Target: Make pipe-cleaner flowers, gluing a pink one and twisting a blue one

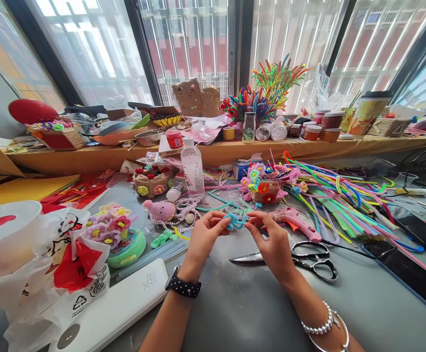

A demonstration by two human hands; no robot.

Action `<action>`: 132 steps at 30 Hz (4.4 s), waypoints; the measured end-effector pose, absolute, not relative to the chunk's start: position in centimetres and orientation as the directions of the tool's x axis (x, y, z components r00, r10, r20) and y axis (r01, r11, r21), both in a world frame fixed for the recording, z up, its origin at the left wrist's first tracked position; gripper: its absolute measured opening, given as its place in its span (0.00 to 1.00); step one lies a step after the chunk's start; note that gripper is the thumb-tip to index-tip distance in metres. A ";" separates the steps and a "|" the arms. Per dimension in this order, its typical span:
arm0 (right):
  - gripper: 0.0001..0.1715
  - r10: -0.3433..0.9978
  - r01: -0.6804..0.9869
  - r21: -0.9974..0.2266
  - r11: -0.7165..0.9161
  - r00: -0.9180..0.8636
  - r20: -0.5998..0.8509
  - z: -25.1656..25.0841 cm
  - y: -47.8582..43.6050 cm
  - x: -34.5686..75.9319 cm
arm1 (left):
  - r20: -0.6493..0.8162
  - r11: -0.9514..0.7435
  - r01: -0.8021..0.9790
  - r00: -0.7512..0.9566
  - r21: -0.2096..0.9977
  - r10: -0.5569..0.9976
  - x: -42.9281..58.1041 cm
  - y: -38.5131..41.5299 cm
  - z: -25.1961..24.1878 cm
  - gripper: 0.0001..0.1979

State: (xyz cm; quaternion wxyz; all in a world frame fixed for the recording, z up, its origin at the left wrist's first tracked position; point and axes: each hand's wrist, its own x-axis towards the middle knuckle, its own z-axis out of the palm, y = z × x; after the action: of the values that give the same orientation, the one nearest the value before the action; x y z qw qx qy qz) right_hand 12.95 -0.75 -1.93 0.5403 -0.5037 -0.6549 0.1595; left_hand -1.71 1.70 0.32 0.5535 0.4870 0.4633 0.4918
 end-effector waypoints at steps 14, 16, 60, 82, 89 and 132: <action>0.14 0.970 0.108 -0.964 0.243 -0.011 0.244 -1.8 -0.4 12.9 | -0.097 0.132 -0.235 0.157 0.963 0.983 -1.3 1.3 0.4 0.10; 0.15 0.979 0.062 -0.977 0.204 -0.019 0.203 -1.9 -0.3 13.0 | -0.097 0.137 -0.243 0.168 0.960 0.981 -1.2 1.3 0.4 0.11; 0.08 0.935 0.310 -0.883 0.352 -0.066 0.350 -1.2 -0.8 12.6 | -0.020 0.024 -0.056 0.072 0.998 0.997 -0.6 1.1 0.1 0.10; 0.10 0.996 -0.259 -0.962 0.085 0.018 0.083 -1.5 -0.1 12.9 | 0.063 -0.051 -0.130 0.091 0.990 0.994 0.5 0.5 0.2 0.11; 0.10 0.996 -0.374 -0.924 0.075 0.077 0.049 -1.5 -0.1 13.1 | 0.035 0.024 -0.188 0.304 0.982 0.952 0.2 0.5 0.5 0.21; 0.09 0.962 -0.037 -0.963 0.266 0.072 0.263 -1.4 -0.6 12.9 | -0.018 0.048 -0.162 0.180 0.986 0.984 0.3 0.4 0.6 0.11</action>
State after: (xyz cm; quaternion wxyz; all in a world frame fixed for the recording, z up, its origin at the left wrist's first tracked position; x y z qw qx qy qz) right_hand 12.89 -0.58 -1.39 0.5900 -0.4333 -0.5339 0.4232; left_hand 0.35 0.40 0.58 0.5905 0.4910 0.4184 0.4849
